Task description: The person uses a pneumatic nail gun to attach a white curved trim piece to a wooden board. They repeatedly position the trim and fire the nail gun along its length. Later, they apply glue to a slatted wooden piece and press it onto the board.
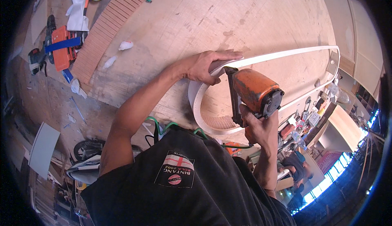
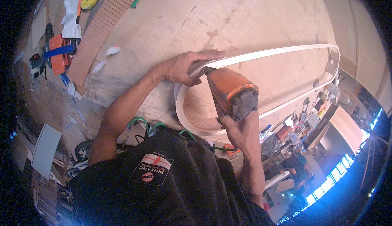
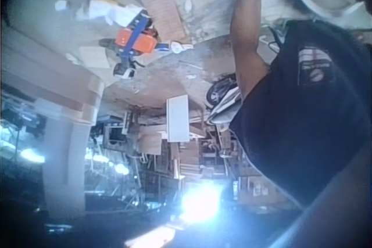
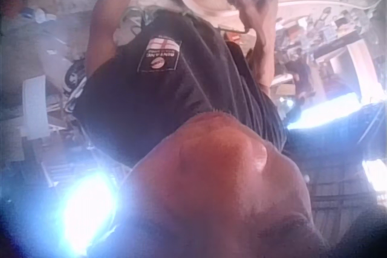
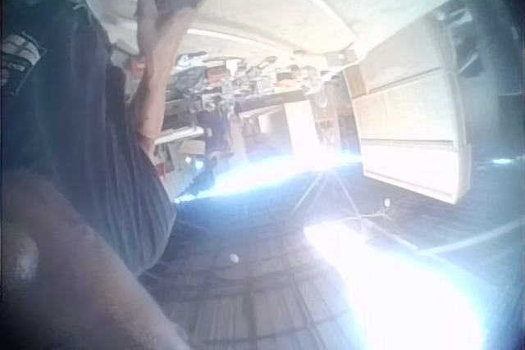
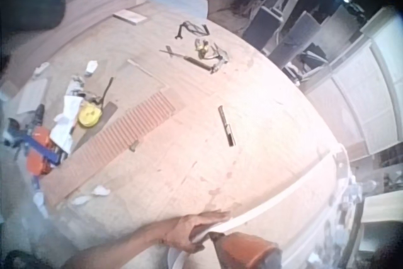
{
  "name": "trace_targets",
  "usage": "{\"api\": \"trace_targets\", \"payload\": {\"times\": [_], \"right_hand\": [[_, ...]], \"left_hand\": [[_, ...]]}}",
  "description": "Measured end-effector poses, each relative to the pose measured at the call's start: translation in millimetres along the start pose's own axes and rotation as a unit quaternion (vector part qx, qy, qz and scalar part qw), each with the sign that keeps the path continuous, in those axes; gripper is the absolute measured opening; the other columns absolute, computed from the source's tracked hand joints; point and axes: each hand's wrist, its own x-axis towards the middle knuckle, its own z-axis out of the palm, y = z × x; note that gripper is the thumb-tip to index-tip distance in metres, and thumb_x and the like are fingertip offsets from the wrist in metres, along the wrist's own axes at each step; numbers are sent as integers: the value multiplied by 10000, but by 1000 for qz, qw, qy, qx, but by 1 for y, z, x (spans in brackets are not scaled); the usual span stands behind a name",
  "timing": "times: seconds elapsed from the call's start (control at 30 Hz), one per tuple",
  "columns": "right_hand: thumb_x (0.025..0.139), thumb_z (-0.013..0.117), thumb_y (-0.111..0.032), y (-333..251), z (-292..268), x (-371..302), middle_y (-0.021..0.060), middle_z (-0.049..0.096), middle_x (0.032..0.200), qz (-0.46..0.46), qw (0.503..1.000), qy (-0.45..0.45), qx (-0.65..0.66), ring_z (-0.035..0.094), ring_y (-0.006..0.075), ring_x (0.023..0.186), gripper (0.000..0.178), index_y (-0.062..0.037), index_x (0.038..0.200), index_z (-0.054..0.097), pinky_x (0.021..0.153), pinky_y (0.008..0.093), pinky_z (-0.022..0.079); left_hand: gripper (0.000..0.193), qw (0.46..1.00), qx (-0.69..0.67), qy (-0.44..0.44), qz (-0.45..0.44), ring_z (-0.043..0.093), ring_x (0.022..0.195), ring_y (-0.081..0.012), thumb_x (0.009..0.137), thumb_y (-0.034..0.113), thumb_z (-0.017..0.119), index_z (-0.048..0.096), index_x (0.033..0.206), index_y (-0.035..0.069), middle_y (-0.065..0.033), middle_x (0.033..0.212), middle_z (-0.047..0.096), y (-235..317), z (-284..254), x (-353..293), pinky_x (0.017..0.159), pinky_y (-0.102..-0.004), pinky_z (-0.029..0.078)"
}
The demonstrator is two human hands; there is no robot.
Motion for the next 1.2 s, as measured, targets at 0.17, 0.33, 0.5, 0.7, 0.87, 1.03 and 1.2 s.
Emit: {"api": "trace_targets", "payload": {"times": [0.17, 0.33, 0.5, 0.7, 0.87, 1.03, 1.2], "right_hand": [[903, 793, -111, -3, 0, 2, 57, 702, 879, 6, 1000, -5, -1, 635, 121, 697, 387, 41, 1221, 633, 624, 287, 510], [903, 795, -125, 0, 1, 3, 51, 700, 862, -23, 999, 5, -36, 632, 113, 697, 367, 35, 1197, 644, 622, 283, 507], [756, 742, -37, -7, -1, 1, 173, 725, 1027, 60, 998, -6, -30, 706, 298, 961, 365, 43, 1108, 689, 881, 391, 546], [924, 774, -128, 4, -3, -1, 50, 693, 839, 3, 999, -27, -33, 615, 117, 643, 360, 34, 1215, 635, 581, 284, 492], [806, 749, -38, -8, 5, -3, 131, 723, 994, 55, 998, -5, 4, 696, 229, 887, 348, 42, 1136, 673, 825, 348, 546], [807, 771, -44, -13, 5, 0, 147, 725, 1045, 62, 998, -14, -5, 714, 252, 963, 351, 46, 1133, 678, 886, 359, 554], [857, 771, -86, -16, 5, 0, 110, 710, 959, 64, 997, -13, -41, 678, 209, 862, 338, 42, 1153, 670, 782, 333, 530]], "left_hand": [[970, 1000, -12, 3, 0, 329, 1542, -324, 643, 39, 724, 451, 1570, 131, -167, 1626, 421, -1, 1, 0, 1296, -412, 233], [963, 1000, -17, -12, -4, 281, 1563, -299, 660, 5, 710, 422, 1576, 81, -149, 1651, 384, 2, -1, 0, 1313, -422, 175], [968, 1000, -21, -11, -9, 289, 1560, -306, 655, 11, 715, 428, 1575, 93, -153, 1647, 389, 0, 0, 0, 1312, -423, 181], [969, 1000, -22, -1, -11, 320, 1548, -309, 641, 22, 738, 459, 1564, 123, -144, 1627, 427, 0, 0, 0, 1294, -416, 242], [1008, 1000, -27, -9, 2, 289, 1560, -304, 626, 37, 757, 431, 1577, 107, -140, 1650, 390, -1, -1, 0, 1312, -432, 182], [1004, 1000, -21, -12, 8, 286, 1560, -309, 638, 24, 770, 428, 1579, 109, -141, 1653, 384, -4, 0, 1, 1311, -435, 185], [1005, 1000, -15, -7, 1, 286, 1560, -309, 643, -6, 761, 426, 1582, 122, -138, 1653, 384, -4, 0, 0, 1310, -435, 183]]}}
